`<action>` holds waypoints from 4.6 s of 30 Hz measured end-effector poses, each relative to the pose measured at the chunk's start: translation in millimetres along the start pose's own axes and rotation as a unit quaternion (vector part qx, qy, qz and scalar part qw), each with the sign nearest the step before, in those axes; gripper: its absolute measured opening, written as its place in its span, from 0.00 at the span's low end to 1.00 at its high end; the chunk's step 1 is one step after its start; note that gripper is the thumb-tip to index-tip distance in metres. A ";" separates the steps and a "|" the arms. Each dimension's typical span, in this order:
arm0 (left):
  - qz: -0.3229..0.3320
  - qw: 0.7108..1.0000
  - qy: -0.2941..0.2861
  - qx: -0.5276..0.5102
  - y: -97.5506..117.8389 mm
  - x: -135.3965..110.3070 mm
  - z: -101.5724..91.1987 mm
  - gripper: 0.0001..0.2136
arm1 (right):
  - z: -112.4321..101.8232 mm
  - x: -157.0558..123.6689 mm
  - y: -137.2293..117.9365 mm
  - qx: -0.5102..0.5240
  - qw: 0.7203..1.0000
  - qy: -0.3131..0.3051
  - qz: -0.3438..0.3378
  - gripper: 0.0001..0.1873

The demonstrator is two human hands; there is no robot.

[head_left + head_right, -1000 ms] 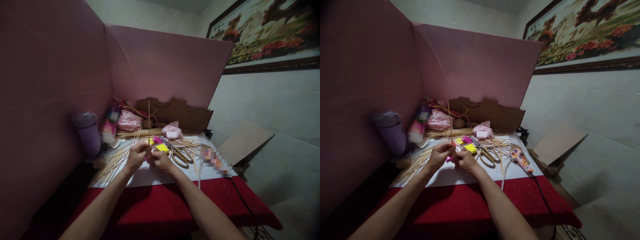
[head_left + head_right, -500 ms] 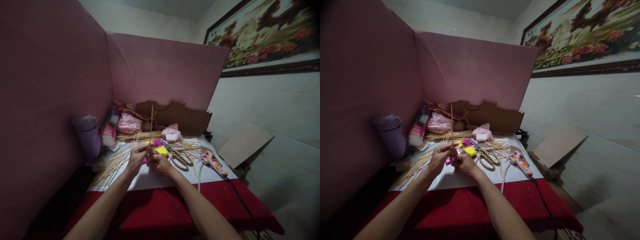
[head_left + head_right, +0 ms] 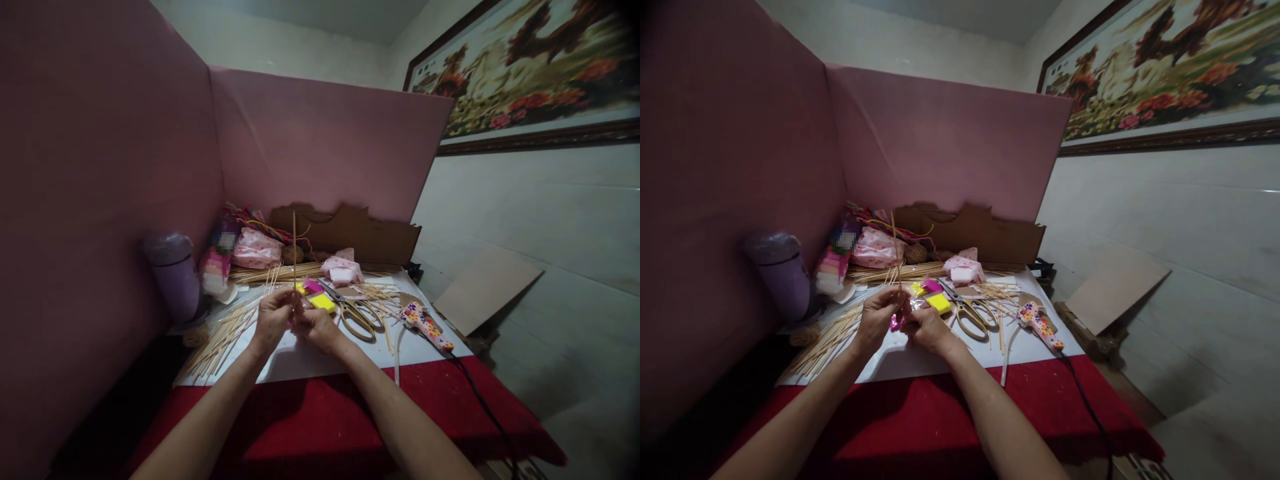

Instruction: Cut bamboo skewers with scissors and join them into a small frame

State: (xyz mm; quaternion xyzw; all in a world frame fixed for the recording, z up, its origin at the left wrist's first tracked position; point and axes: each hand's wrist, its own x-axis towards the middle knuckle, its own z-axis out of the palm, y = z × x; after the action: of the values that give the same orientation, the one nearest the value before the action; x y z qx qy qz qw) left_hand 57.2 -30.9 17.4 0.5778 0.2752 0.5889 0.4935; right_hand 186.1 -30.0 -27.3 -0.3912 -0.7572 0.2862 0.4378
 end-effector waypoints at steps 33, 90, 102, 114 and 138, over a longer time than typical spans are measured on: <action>0.045 0.999 -0.019 0.000 5.0 -0.5 0.2 0.09 | -102.4 -28.2 -0.4 -0.449 0.853 -0.041 0.261 0.21; -0.159 0.971 -0.158 -0.082 22.7 -18.7 3.2 0.09 | -81.4 -68.1 -83.0 -0.047 0.978 -0.093 0.182 0.31; -0.147 0.975 -0.147 -0.076 18.3 -19.2 2.0 0.08 | -81.2 -65.7 -84.1 -0.062 0.979 -0.083 0.175 0.33; -0.146 0.976 -0.150 -0.059 18.6 -18.6 1.7 0.07 | -80.2 -65.9 -85.2 -0.060 0.977 -0.089 0.182 0.34; -0.149 0.977 -0.139 -0.054 20.6 -18.3 1.9 0.07 | -79.6 -64.6 -83.6 -0.070 0.979 -0.087 0.168 0.26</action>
State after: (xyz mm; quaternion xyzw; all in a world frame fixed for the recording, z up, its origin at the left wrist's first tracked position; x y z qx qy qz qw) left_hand 50.8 -55.2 28.7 0.5788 0.2546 0.4366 0.6400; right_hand 248.2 -121.5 45.3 -0.5159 -0.7343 0.3349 0.2872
